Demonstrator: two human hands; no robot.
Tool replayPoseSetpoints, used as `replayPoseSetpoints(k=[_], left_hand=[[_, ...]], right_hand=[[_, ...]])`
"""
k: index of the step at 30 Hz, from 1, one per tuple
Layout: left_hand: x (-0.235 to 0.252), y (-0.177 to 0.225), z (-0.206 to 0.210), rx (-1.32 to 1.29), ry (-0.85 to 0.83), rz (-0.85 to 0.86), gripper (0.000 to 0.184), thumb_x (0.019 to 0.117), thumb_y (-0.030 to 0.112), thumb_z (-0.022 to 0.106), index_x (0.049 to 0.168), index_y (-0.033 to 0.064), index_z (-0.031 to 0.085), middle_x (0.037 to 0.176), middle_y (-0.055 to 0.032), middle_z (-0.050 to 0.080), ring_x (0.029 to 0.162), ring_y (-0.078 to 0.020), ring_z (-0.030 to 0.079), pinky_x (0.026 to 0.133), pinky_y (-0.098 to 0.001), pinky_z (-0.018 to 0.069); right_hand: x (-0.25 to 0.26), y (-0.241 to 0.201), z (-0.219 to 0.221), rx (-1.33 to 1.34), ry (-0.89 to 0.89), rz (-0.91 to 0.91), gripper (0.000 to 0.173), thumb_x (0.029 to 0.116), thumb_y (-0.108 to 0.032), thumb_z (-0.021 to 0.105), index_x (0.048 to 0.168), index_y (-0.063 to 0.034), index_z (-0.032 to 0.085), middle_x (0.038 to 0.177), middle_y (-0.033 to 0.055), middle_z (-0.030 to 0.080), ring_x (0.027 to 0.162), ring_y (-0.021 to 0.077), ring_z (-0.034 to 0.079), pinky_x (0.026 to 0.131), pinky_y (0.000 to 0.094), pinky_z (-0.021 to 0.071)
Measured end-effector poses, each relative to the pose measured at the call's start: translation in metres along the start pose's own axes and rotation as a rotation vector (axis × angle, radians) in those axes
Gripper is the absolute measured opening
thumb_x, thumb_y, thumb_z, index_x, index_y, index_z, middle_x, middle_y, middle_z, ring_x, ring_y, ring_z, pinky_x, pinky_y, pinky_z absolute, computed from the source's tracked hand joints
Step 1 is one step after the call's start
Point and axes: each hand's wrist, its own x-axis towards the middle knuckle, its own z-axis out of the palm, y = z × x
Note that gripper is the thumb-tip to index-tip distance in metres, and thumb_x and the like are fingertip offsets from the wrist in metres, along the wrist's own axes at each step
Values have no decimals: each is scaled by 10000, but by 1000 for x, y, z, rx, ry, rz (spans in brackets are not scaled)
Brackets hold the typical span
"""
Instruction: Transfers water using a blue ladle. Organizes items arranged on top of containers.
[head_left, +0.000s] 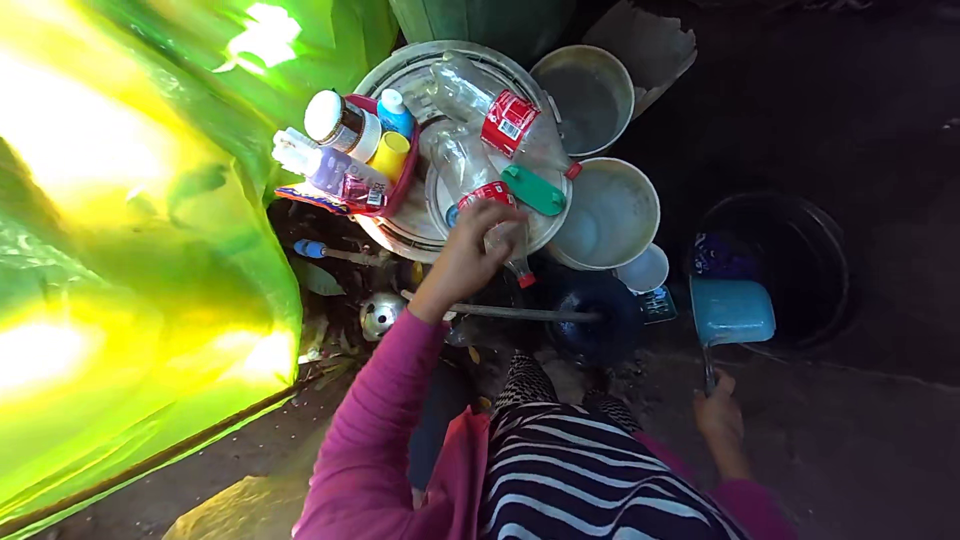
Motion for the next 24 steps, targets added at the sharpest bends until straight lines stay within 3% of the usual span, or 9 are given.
replayPoseSetpoints(k=[2,3,5,9,12,16,19,22,24], left_hand=[[-33,7,30,-305,-228,-58,285,981,46,588,1258,40,654,1231,-97,683,1019,-173,681,864,-368,587],[-46,2,49,-441,-354,-78,275,996,58,579,1259,18,647,1207,-97,702,1007,-161,700,891,-358,595],[-70,-9,89,-581,-562,-130,296,1025,108,563,1292,3,635,1227,-97,693,1043,-132,686,953,-328,564],[-104,-29,162,-631,-762,-263,336,1033,89,546,1350,-7,601,1295,-149,656,1118,-160,659,1007,-358,528],[-119,-59,220,-484,-938,-335,373,1052,124,515,1400,7,580,1288,-201,651,1155,-255,643,1044,-452,492],[-138,-99,283,0,-1184,-281,364,1067,213,518,1362,29,628,1361,-253,621,1306,-429,562,1102,-634,409],[-145,-96,289,208,-1257,-300,372,1077,213,508,1358,-5,616,1436,-266,561,1374,-477,480,1098,-685,370],[-151,-101,293,314,-1304,-458,444,1092,272,480,1472,45,523,1584,-244,402,1450,-489,371,1080,-741,335],[-151,-103,290,311,-1303,-475,462,1107,245,445,1514,28,464,1601,-243,383,1464,-481,360,1113,-719,303]], right_hand=[[0,-9,-2,11,11,-11,615,1048,-108,552,1600,-154,284,1313,331,606,1137,540,637,923,680,515],[-2,-16,-5,25,19,-26,607,1054,-116,542,1601,-149,280,1321,330,600,1132,537,640,922,678,518],[-2,-31,-8,58,56,-86,586,1060,-122,529,1597,-131,295,1340,334,587,1121,538,644,913,674,522],[16,-67,-9,90,87,-311,562,1062,-139,531,1582,-77,326,1438,317,528,1184,523,623,962,670,511],[34,-110,-11,37,47,-477,526,1059,-132,518,1563,-75,379,1443,298,531,1251,494,590,1015,653,492],[49,-181,-9,-157,-82,-561,527,1067,-167,511,1571,-98,377,1437,242,565,1323,430,559,1074,599,463],[60,-226,4,-189,-120,-577,479,1069,-199,526,1498,1,450,1432,253,563,1335,421,549,1094,576,450],[57,-258,10,-153,-153,-513,460,1086,-254,497,1445,33,502,1409,267,580,1318,428,563,1085,590,448],[54,-267,9,-73,-183,-438,464,1087,-270,496,1426,46,514,1389,279,590,1305,432,574,1085,589,447]])
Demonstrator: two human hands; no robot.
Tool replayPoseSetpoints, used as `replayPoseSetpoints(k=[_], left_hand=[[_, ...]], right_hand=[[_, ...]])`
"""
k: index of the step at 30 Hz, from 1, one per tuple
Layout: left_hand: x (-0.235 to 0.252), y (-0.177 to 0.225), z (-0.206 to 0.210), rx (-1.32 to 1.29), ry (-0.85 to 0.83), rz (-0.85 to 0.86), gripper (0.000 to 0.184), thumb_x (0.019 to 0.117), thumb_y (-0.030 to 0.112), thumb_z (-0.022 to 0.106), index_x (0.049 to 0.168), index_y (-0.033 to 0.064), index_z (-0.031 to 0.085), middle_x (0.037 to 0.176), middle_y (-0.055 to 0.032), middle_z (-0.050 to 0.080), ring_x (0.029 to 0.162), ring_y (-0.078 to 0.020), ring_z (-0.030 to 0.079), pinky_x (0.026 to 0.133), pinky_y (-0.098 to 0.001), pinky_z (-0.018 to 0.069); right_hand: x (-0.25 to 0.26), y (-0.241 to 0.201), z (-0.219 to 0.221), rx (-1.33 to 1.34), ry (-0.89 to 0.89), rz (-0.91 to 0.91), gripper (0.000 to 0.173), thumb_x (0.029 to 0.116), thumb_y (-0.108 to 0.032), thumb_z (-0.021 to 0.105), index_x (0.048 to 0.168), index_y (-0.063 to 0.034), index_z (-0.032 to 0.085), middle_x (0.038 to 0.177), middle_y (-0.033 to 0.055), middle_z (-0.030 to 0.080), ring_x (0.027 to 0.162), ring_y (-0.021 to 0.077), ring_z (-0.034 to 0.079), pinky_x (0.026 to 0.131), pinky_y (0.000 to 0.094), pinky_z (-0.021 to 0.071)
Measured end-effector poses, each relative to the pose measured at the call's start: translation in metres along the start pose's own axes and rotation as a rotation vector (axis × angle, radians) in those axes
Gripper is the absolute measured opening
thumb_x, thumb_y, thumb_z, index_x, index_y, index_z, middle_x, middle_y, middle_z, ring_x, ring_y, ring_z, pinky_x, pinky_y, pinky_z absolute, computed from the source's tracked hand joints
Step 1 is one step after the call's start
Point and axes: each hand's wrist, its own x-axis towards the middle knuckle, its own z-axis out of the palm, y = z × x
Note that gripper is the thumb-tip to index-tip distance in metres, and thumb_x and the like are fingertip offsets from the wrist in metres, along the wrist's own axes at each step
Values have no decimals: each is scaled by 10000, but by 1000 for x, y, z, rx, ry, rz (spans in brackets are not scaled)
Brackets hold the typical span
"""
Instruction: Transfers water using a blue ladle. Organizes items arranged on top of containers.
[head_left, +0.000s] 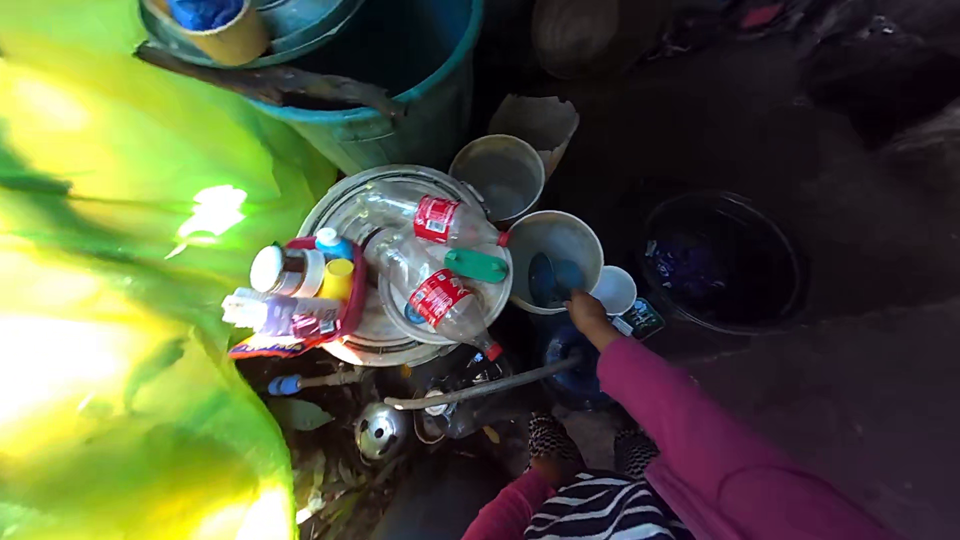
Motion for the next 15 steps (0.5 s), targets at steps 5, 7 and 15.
replayPoseSetpoints(k=[5,7,15], left_hand=[[-11,6,-5,95,-31,-42,450,1122,154,377,1544,1,404,1616,-249,356,1507,-473,283,1166,-720,156],[-16,16,-7,172,-55,-74,458,1127,152,355,1559,0,370,1635,-241,322,1517,-465,262,1172,-700,151],[99,-73,52,334,68,101,447,1095,254,467,1513,97,500,1567,-177,468,1452,-454,389,1105,-794,193]], right_hand=[[3,21,7,224,-14,47,495,1077,-249,519,1493,12,459,1416,283,568,1328,426,557,1110,569,437],[2,37,10,301,3,34,526,1086,-260,504,1546,-23,406,1448,269,549,1349,413,543,1126,554,428],[-48,163,22,564,345,132,642,1049,-372,542,1632,-263,296,1549,182,470,1444,406,416,1138,615,381]])
